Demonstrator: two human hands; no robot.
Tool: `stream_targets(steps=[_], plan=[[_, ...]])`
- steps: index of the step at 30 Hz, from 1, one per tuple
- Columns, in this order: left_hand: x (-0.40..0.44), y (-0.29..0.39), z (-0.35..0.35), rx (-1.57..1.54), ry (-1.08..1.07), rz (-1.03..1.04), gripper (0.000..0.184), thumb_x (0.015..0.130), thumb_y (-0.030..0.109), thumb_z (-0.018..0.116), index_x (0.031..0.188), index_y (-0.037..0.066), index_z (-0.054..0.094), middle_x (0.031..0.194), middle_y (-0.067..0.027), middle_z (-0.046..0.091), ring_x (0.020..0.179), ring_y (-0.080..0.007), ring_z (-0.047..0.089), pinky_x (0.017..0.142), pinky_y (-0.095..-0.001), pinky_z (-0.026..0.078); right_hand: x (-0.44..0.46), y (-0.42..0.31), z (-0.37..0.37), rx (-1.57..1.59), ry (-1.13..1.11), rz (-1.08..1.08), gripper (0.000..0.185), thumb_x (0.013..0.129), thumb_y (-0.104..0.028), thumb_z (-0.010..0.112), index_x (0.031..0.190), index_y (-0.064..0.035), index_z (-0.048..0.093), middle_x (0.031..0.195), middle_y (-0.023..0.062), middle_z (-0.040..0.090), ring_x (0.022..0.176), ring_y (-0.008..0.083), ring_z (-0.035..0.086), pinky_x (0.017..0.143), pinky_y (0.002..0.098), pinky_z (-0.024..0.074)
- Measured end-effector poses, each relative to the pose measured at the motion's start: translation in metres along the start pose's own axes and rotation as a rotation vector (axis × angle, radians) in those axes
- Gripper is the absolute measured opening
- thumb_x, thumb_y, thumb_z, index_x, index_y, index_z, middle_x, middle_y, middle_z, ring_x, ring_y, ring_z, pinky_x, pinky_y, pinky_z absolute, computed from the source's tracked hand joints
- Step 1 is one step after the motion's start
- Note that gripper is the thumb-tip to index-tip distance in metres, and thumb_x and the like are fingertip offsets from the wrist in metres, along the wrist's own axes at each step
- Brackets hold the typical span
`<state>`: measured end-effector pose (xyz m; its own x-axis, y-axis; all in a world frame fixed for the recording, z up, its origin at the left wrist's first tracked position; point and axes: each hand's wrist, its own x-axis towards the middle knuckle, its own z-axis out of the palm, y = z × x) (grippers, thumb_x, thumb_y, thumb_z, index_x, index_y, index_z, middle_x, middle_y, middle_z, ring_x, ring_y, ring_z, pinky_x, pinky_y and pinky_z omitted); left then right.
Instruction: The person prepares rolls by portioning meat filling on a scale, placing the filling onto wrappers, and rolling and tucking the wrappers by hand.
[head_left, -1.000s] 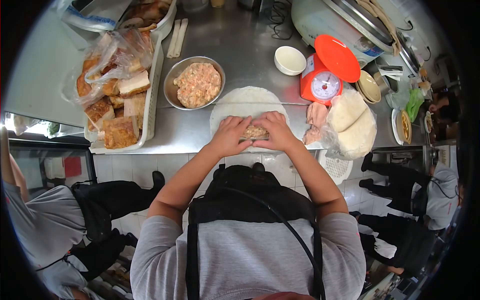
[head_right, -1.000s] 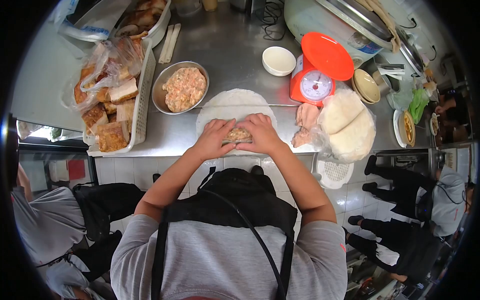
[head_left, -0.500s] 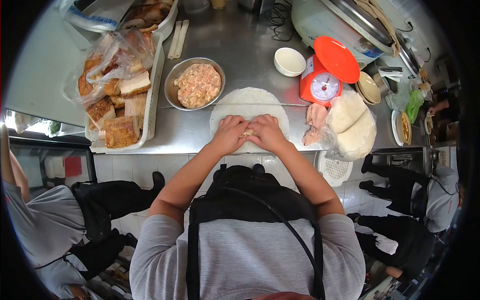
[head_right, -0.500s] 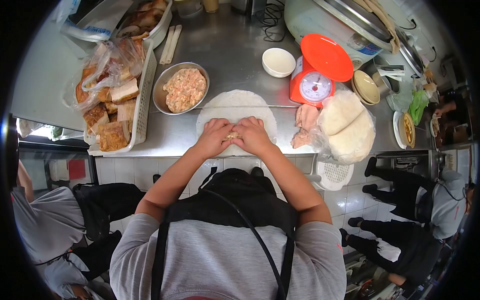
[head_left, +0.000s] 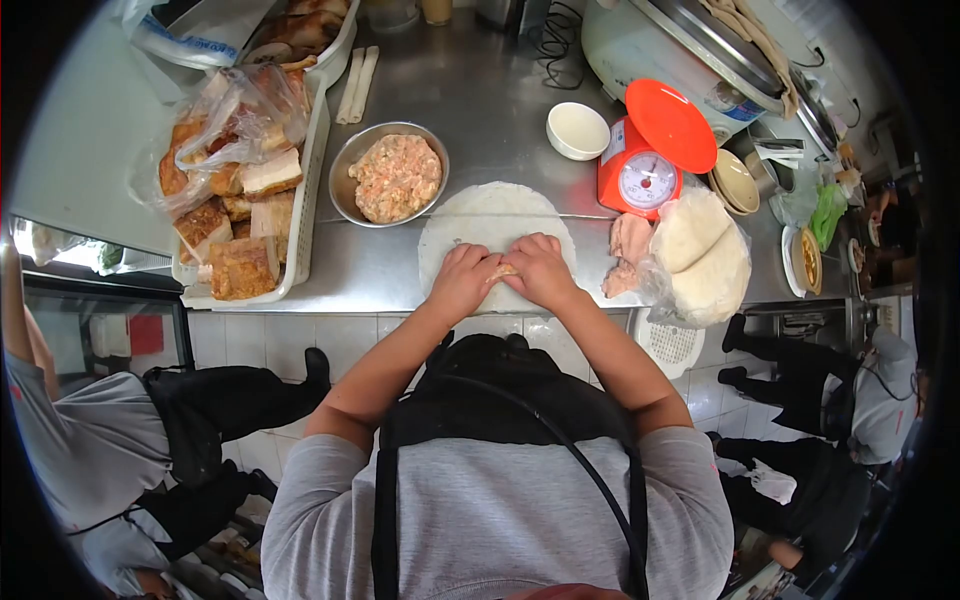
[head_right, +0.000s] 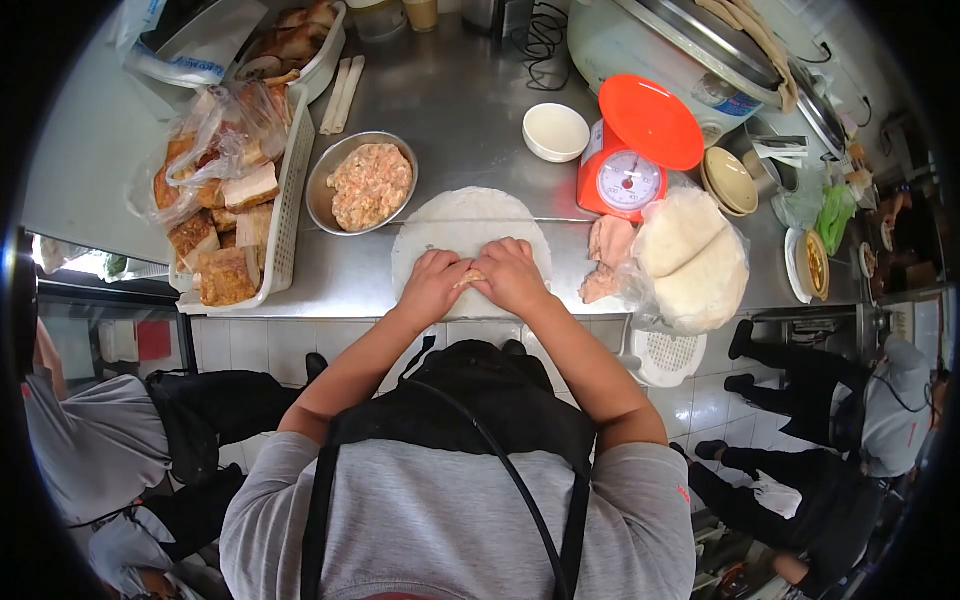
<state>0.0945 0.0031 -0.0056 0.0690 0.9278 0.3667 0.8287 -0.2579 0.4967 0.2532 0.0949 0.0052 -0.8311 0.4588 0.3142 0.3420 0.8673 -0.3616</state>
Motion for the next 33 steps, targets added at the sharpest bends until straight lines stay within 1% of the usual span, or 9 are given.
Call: stream_targets(steps=[3, 6, 9, 15, 18, 24, 27, 30, 33], plan=[[-0.005, 0.003, -0.005, 0.024, 0.030, -0.011, 0.034, 0.069, 0.013, 0.066, 0.101, 0.007, 0.060, 0.093, -0.0087, 0.053, 0.090, -0.0277, 0.049, 0.081, -0.0368, 0.040, -0.001, -0.008, -0.019, 0.030, 0.052, 0.069, 0.032, 0.064, -0.025, 0.071, 0.093, -0.0130, 0.064, 0.091, 0.0027, 0.053, 0.092, 0.0225, 0.047, 0.082, 0.0371, 0.0334], [-0.010, 0.005, -0.003, 0.036, 0.098, -0.038, 0.035, 0.067, 0.010, 0.067, 0.101, 0.006, 0.059, 0.093, -0.0089, 0.053, 0.090, -0.0278, 0.049, 0.080, -0.0366, 0.041, -0.010, 0.004, -0.007, 0.069, -0.040, 0.066, 0.042, 0.060, -0.029, 0.074, 0.098, -0.0137, 0.062, 0.093, 0.0041, 0.053, 0.093, 0.0230, 0.047, 0.082, 0.0375, 0.0333], [-0.011, 0.003, -0.001, 0.026, 0.102, -0.070, 0.038, 0.066, 0.013, 0.069, 0.103, 0.007, 0.059, 0.096, -0.0084, 0.052, 0.093, -0.0274, 0.048, 0.082, -0.0381, 0.039, -0.010, 0.009, 0.001, 0.032, -0.024, 0.042, 0.049, 0.057, -0.033, 0.075, 0.100, -0.0144, 0.062, 0.094, 0.0050, 0.052, 0.095, 0.0236, 0.046, 0.083, 0.0376, 0.0334], [-0.003, 0.029, -0.026, 0.091, 0.112, -0.026, 0.047, 0.063, 0.021, 0.072, 0.107, 0.009, 0.059, 0.099, -0.0066, 0.051, 0.099, -0.0254, 0.046, 0.086, -0.0414, 0.034, -0.006, -0.003, -0.033, 0.130, 0.146, -0.021, 0.031, 0.061, -0.025, 0.073, 0.088, -0.0138, 0.062, 0.087, 0.0032, 0.052, 0.092, 0.0234, 0.047, 0.081, 0.0374, 0.0342], [-0.001, 0.020, -0.009, 0.059, 0.055, -0.029, 0.043, 0.064, 0.019, 0.071, 0.104, 0.009, 0.060, 0.098, -0.0068, 0.052, 0.097, -0.0253, 0.047, 0.084, -0.0400, 0.035, -0.011, 0.007, -0.009, 0.130, 0.096, -0.058, 0.031, 0.061, -0.026, 0.073, 0.087, -0.0132, 0.061, 0.091, 0.0049, 0.052, 0.092, 0.0248, 0.047, 0.082, 0.0385, 0.0332], [-0.003, 0.006, 0.002, 0.069, 0.100, -0.070, 0.030, 0.066, 0.016, 0.070, 0.094, 0.009, 0.064, 0.092, -0.0063, 0.053, 0.091, -0.0259, 0.049, 0.082, -0.0377, 0.037, -0.002, -0.006, -0.012, 0.154, 0.177, 0.094, 0.021, 0.064, -0.021, 0.070, 0.082, -0.0141, 0.063, 0.090, 0.0027, 0.054, 0.093, 0.0232, 0.047, 0.081, 0.0377, 0.0332], [-0.007, 0.004, 0.001, 0.044, 0.168, -0.054, 0.030, 0.066, 0.015, 0.070, 0.095, 0.008, 0.064, 0.092, -0.0061, 0.054, 0.091, -0.0265, 0.049, 0.081, -0.0372, 0.037, -0.002, -0.010, -0.005, 0.083, 0.046, 0.055, 0.027, 0.064, -0.023, 0.070, 0.088, -0.0149, 0.064, 0.093, 0.0037, 0.054, 0.094, 0.0234, 0.047, 0.082, 0.0377, 0.0330], [-0.006, 0.008, -0.005, 0.046, 0.117, -0.052, 0.033, 0.068, 0.016, 0.068, 0.099, 0.008, 0.063, 0.093, -0.0062, 0.054, 0.093, -0.0266, 0.048, 0.084, -0.0388, 0.035, -0.002, -0.001, 0.002, 0.033, 0.010, 0.038, 0.033, 0.062, -0.026, 0.071, 0.093, -0.0152, 0.065, 0.095, 0.0040, 0.054, 0.095, 0.0235, 0.047, 0.083, 0.0382, 0.0326], [0.002, 0.024, -0.018, 0.156, 0.091, -0.076, 0.035, 0.070, 0.018, 0.066, 0.104, 0.009, 0.061, 0.094, -0.0055, 0.054, 0.095, -0.0254, 0.047, 0.087, -0.0409, 0.031, -0.004, -0.005, -0.013, 0.051, 0.077, 0.120, 0.029, 0.063, -0.024, 0.071, 0.090, -0.0146, 0.065, 0.092, 0.0023, 0.054, 0.095, 0.0225, 0.047, 0.082, 0.0375, 0.0330]])
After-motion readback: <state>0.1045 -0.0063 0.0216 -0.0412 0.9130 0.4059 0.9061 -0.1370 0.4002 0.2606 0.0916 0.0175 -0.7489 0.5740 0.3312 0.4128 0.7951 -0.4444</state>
